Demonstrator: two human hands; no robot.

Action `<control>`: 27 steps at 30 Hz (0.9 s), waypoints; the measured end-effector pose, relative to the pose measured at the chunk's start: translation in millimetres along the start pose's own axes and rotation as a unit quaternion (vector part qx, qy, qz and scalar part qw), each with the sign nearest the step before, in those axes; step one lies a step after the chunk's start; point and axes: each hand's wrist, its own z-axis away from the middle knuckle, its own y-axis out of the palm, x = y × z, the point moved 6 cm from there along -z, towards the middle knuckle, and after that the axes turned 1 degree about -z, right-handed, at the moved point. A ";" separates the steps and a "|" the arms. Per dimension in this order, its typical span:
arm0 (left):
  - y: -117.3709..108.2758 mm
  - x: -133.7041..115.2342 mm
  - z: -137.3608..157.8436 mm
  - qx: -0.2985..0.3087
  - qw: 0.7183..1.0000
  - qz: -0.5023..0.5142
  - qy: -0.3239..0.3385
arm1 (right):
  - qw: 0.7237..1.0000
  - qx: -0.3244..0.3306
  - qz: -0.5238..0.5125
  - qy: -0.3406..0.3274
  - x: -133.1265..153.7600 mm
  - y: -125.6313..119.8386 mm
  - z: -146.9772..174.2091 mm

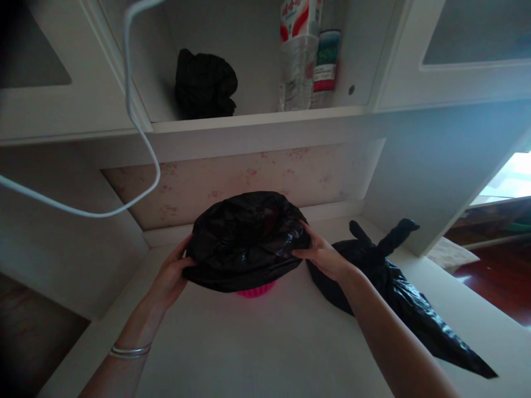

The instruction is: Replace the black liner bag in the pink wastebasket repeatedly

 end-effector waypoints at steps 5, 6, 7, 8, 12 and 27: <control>-3.6 -16.8 -22.4 -0.023 0.999 0.031 0.009 | 0.997 -0.058 -0.055 -0.022 16.6 -4.5 -19.6; -2.2 -20.7 -29.4 -0.031 0.999 0.035 0.011 | 0.996 -0.068 -0.057 -0.026 18.9 -3.5 -25.8; 0.9 -23.6 -36.6 -0.032 0.999 0.035 0.011 | 0.995 -0.081 -0.058 -0.027 19.9 -2.0 -32.6; 5.5 -25.4 -43.5 -0.028 0.999 0.031 0.007 | 0.993 -0.096 -0.057 -0.026 19.5 -0.1 -39.4; 22.2 -23.3 -55.4 0.004 1.000 -0.011 -0.012 | 0.988 -0.149 -0.042 -0.014 12.8 8.1 -56.2; -10.1 -16.3 56.2 0.051 0.990 -0.043 -0.122 | 0.993 -0.079 0.034 0.078 16.1 4.7 14.0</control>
